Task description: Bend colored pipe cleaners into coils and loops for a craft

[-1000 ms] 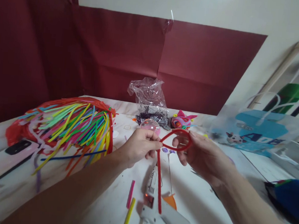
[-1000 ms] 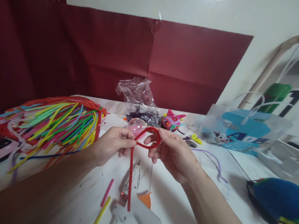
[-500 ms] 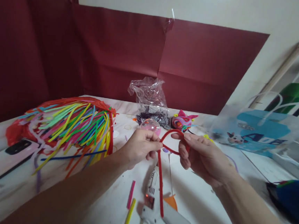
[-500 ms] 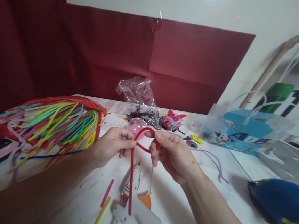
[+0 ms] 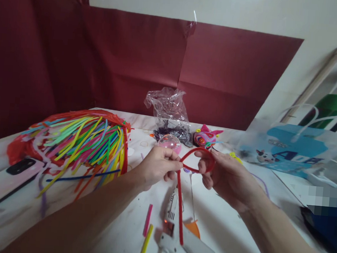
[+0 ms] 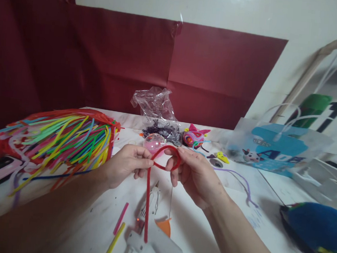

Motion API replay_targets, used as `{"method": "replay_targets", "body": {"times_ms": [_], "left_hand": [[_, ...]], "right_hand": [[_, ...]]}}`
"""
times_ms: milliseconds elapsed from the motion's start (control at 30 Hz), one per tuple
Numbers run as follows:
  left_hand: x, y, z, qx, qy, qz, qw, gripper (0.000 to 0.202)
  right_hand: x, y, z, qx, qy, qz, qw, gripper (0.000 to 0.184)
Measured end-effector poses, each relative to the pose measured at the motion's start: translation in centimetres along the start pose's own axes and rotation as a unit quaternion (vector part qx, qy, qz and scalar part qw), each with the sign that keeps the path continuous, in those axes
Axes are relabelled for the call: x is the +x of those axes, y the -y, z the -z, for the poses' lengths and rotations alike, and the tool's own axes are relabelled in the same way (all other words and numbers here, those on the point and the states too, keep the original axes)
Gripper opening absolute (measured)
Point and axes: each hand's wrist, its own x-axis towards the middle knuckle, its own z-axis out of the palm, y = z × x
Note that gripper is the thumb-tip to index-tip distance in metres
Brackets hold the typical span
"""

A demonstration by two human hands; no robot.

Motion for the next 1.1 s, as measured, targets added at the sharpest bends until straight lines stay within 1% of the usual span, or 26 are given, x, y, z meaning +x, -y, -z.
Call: {"method": "replay_targets", "body": {"times_ms": [67, 167, 300, 433, 533, 800, 1100], "left_hand": [[0.0, 0.0, 0.1, 0.005, 0.002, 0.001, 1.0, 0.014], [0.1, 0.1, 0.1, 0.002, -0.006, 0.008, 1.0, 0.013], [0.1, 0.1, 0.2, -0.004, -0.006, 0.014, 1.0, 0.012], [0.2, 0.2, 0.2, -0.008, 0.001, 0.009, 1.0, 0.012], [0.2, 0.2, 0.2, -0.008, 0.001, 0.008, 1.0, 0.013], [0.0, 0.0, 0.1, -0.009, 0.0, 0.015, 1.0, 0.013], [-0.1, 0.1, 0.0, -0.023, 0.005, 0.019, 1.0, 0.015]], "right_hand": [[0.0, -0.2, 0.0, 0.004, 0.016, -0.002, 1.0, 0.025], [0.0, -0.5, 0.0, 0.018, 0.037, -0.002, 0.999, 0.023], [0.1, -0.8, -0.2, 0.039, 0.049, 0.014, 0.998, 0.024], [0.1, -1.0, -0.3, 0.039, 0.047, 0.029, 0.998, 0.02], [0.2, -1.1, -0.3, 0.036, 0.044, 0.028, 0.998, 0.019], [0.4, -1.1, -0.2, 0.031, -0.001, 0.013, 0.999, 0.016], [0.4, -1.2, -0.2, 0.029, -0.004, 0.011, 1.0, 0.015]]}}
